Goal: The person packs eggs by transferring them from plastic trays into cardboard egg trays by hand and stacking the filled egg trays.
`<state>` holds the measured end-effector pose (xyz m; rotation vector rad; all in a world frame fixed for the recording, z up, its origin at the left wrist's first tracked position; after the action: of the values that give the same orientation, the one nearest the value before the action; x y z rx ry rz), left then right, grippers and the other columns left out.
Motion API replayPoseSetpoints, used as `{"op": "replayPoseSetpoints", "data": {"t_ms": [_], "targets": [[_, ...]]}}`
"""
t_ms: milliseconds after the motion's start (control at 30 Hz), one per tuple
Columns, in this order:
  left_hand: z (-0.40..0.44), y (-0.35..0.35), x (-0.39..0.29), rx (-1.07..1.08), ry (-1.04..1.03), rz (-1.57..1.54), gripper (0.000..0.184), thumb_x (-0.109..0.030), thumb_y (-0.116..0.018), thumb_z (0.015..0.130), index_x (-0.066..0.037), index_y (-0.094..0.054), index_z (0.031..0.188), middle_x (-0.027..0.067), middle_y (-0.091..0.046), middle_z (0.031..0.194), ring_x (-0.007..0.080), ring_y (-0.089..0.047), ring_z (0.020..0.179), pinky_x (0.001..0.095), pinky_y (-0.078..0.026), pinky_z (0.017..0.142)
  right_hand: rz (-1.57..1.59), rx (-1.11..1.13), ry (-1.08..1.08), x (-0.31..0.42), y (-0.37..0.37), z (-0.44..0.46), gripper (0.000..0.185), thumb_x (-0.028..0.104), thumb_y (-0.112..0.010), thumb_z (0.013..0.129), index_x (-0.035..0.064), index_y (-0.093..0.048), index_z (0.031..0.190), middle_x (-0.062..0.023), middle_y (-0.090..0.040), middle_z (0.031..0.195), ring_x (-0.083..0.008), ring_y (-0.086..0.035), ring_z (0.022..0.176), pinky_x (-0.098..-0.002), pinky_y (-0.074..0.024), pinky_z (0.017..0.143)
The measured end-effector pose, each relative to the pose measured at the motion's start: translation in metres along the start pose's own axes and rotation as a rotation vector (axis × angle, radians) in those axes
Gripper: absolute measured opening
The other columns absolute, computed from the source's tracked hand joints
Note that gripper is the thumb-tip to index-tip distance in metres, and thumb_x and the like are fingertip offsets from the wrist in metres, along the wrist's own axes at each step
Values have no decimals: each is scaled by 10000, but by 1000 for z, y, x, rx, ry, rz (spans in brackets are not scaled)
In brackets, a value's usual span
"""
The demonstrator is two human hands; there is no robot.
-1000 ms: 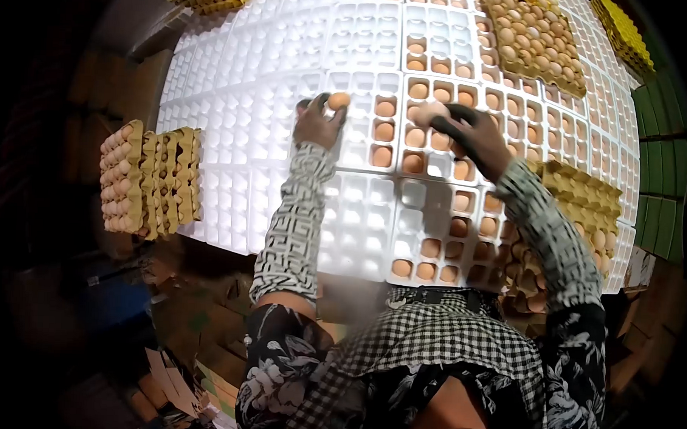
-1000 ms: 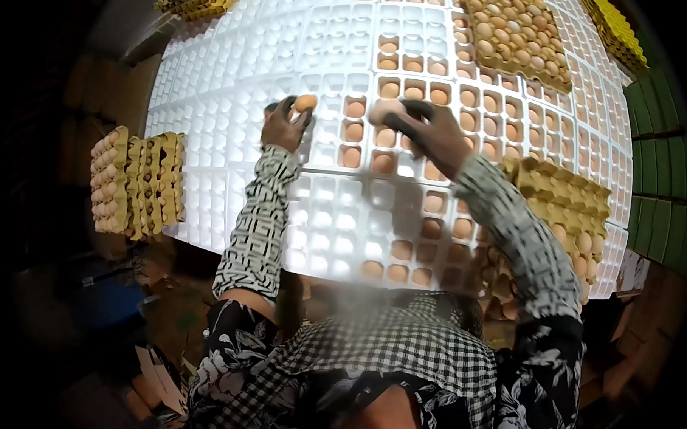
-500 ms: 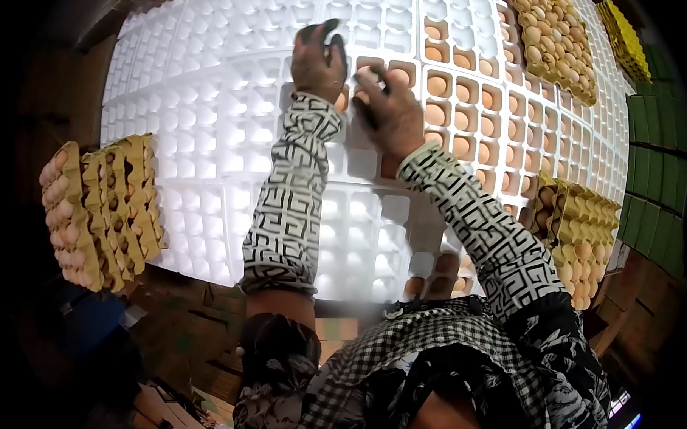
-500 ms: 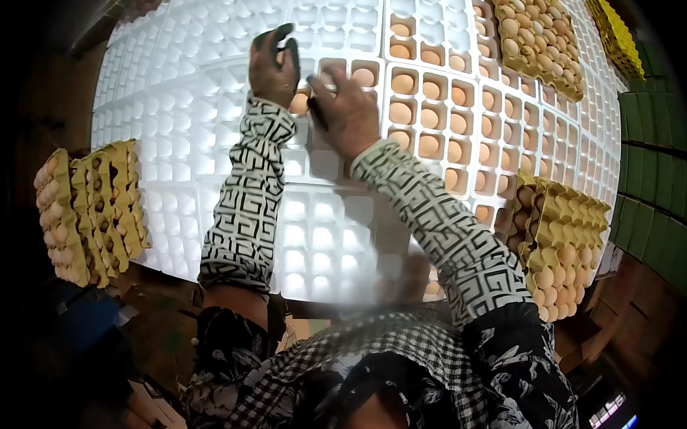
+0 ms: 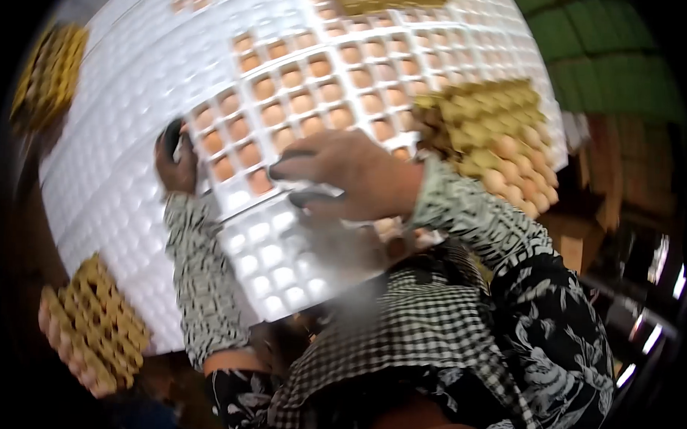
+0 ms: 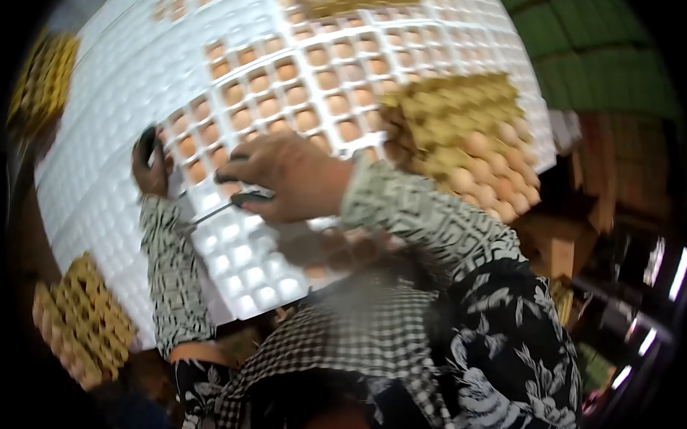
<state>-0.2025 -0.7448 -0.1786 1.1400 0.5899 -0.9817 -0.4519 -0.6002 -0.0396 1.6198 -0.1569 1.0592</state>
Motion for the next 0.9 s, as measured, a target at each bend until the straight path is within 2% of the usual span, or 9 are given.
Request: {"op": "replayPoseSetpoints", "data": {"t_ms": [67,100,267,533,667,700,800,867,900], "targets": [[-30,-4,-19,96,98,-41,250,-46,-616,919,36,-639,1154,136,-677,1125,199,-650,1009,318,-511,888,81,-263,-100,-49,70,-70,375,21,-636,862,93,-635,1230,-111,-689,1101,-204,-667,947,-340,-566,864],[-44,-13,-40,164,117,-42,248,-17,-618,905,38,-637,1146,128,-680,1109,196,-659,984,316,-509,892,97,-324,-450,-83,108,-118,407,27,-649,858,110,-627,1255,-115,-696,1076,-182,-671,908,-303,-573,845],[-106,-127,-208,464,-34,-152,309,-36,-699,812,-6,-673,1119,121,-686,1032,208,-674,953,319,-543,832,-306,-520,-937,-167,201,-346,408,346,-699,835,110,-680,1168,-114,-720,991,-227,-706,886,-345,-548,806],[-104,-356,-382,775,-549,528,503,-352,-746,764,-121,-623,1194,110,-642,1134,310,-575,1094,473,-396,1003,-949,-172,-914,-217,168,-268,446,457,-759,762,88,-615,966,-103,-661,880,-276,-659,873,-389,-510,766],[-104,-370,-397,814,-550,491,450,-290,-708,802,-96,-590,1191,119,-644,1105,318,-610,1023,471,-428,983,-253,-536,-717,-226,206,-318,357,376,-678,825,53,-632,970,-127,-694,956,-276,-667,891,-390,-518,784],[-105,-362,-402,775,-593,430,440,-279,-698,813,-81,-580,1187,118,-647,1084,309,-623,997,464,-453,966,246,-641,-763,-224,214,-343,389,362,-664,836,30,-626,1035,-119,-686,969,-238,-660,882,-347,-522,800],[-85,-334,-366,555,60,-340,367,-191,-661,837,-32,-557,1150,95,-642,990,234,-640,927,379,-536,858,1031,-949,-629,-241,252,-397,333,273,-619,862,28,-647,1085,-59,-657,974,-139,-611,915,-298,-515,794],[-81,-328,-363,571,487,-812,318,-79,-659,818,-9,-552,1109,86,-611,987,181,-634,885,310,-556,778,898,-798,-579,-263,268,-409,333,291,-600,876,35,-662,1081,-48,-654,987,-129,-611,911,-287,-512,791],[-77,-339,-367,672,361,-474,332,-148,-688,815,-12,-573,1094,92,-610,996,192,-636,880,320,-553,776,560,-642,-716,-270,273,-400,410,402,-599,899,32,-671,1060,-62,-649,979,-126,-614,902,-274,-514,791]]}}
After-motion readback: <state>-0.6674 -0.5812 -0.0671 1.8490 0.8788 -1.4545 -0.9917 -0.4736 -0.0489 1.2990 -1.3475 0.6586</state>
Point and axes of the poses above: each hand's wrist, its own z-axis towards the middle knuckle, its own y-axis out of the back of the hand, x = y × z, the point moved 8 cm from there along z, towards the middle knuckle
